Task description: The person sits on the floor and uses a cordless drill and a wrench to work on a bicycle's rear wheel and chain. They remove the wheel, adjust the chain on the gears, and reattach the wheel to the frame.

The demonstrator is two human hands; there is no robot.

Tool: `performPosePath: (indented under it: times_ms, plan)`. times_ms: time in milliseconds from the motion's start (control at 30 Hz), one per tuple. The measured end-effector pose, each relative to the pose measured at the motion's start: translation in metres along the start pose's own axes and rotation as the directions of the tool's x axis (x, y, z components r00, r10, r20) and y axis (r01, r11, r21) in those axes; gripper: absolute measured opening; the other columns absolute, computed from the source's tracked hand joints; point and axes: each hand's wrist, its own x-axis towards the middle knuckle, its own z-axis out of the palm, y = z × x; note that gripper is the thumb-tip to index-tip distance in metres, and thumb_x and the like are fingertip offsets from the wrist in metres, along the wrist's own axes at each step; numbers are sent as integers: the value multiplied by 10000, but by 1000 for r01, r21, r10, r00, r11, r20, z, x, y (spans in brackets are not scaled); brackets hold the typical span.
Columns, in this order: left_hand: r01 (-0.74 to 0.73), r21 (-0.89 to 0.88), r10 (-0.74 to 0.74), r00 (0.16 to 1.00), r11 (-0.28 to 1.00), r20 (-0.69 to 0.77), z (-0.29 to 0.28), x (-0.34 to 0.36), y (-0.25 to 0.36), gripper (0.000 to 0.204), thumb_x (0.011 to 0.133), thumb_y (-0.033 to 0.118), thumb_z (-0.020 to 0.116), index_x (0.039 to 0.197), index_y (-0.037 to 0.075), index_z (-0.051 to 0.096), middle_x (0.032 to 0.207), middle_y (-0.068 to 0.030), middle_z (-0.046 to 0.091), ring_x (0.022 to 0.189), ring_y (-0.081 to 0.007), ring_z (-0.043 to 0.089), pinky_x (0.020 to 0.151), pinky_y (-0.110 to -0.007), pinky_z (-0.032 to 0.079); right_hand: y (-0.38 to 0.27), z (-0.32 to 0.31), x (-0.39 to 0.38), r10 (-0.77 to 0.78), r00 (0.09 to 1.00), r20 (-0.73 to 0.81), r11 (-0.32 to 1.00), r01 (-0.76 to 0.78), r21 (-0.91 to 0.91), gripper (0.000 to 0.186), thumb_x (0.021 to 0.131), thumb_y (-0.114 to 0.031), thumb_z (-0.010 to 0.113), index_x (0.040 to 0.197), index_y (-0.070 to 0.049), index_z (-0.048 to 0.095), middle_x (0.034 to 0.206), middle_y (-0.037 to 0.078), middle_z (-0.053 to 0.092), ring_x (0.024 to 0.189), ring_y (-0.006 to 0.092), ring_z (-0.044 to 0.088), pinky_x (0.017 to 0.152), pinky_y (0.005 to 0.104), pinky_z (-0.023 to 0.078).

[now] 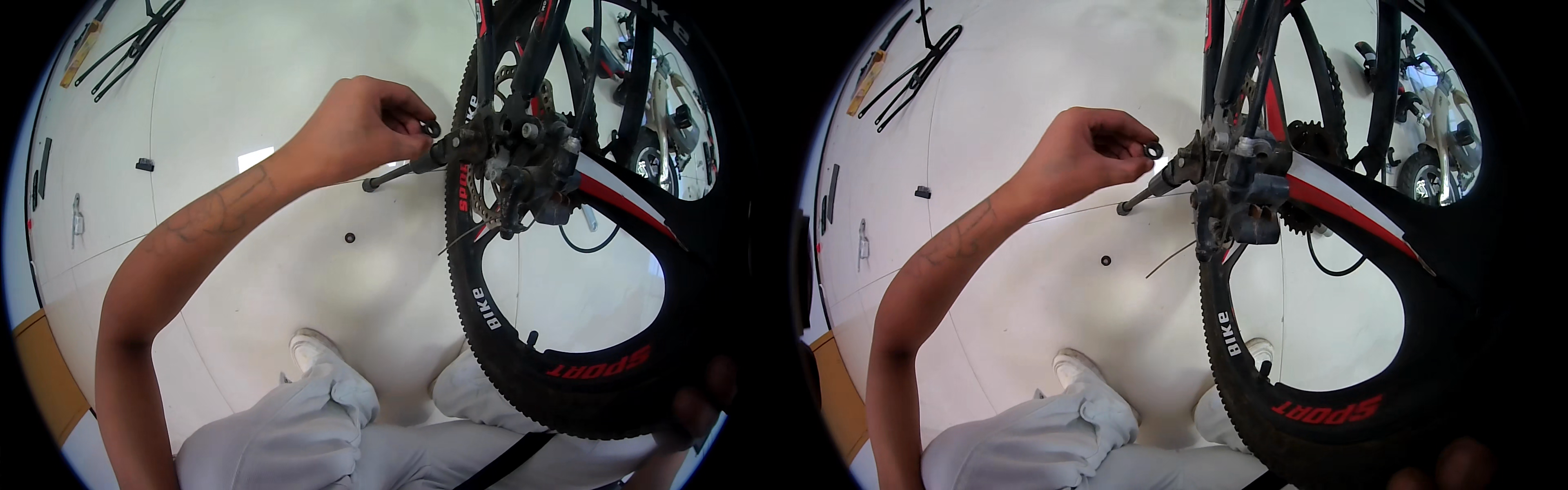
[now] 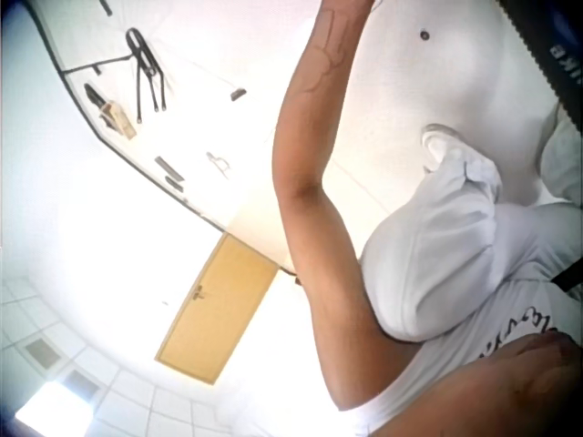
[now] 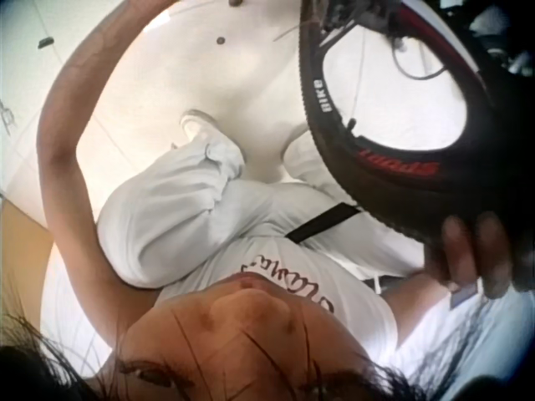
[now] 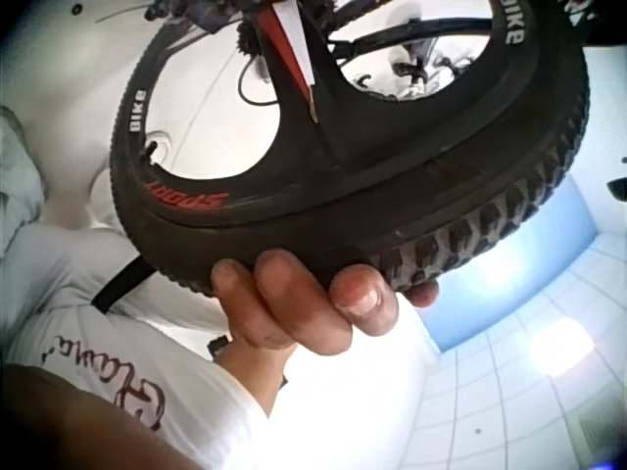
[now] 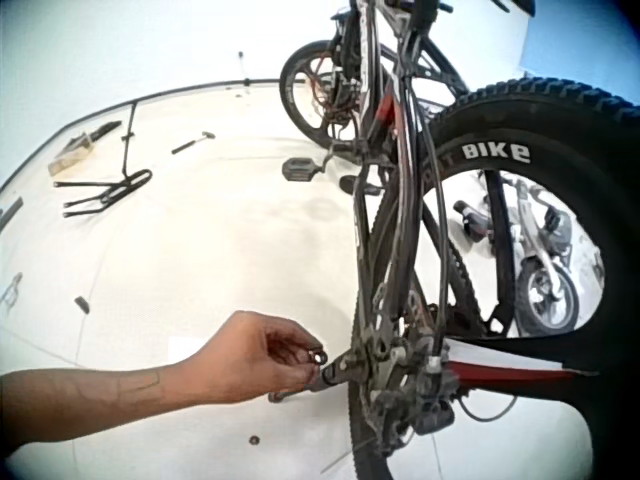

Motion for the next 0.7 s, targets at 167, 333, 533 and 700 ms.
performPosePath:
  times_ms: [167,333,533,700]
  plan:
    - [-66,-43,66,998,997,-12,13,-2,19,226,823,16,693,1039,-49,676,891,-72,701,842,-109,675,812,-252,555,0,-6,-1,-10,1000,27,1000,10,-3,314,936,-554,293,781,-381,505,896,-148,500,1234,83,441,1233,385,117]
    - [-51,-205,46,999,977,-26,18,-3,20,218,845,11,689,1054,-46,668,918,-85,705,884,-124,683,853,-257,564,-3,-10,-5,16,999,42,999,-17,30,333,947,-526,282,781,-373,526,900,-133,505,1232,85,441,1237,373,110]
    - [-93,-243,77,994,965,-76,23,-6,17,208,849,-23,681,1055,-41,664,961,-88,703,905,-138,688,872,-262,568,17,7,-16,-147,970,-195,983,164,76,436,998,-513,205,947,-280,570,939,-108,511,1118,75,473,1162,316,266]
    - [-122,-216,100,989,969,-113,26,-9,15,210,841,-38,686,1050,-40,662,975,-92,700,933,-160,691,871,-269,575,6,4,-6,-92,992,-87,992,98,75,361,989,-488,253,994,-279,547,995,-89,495,1147,102,462,1157,344,278]
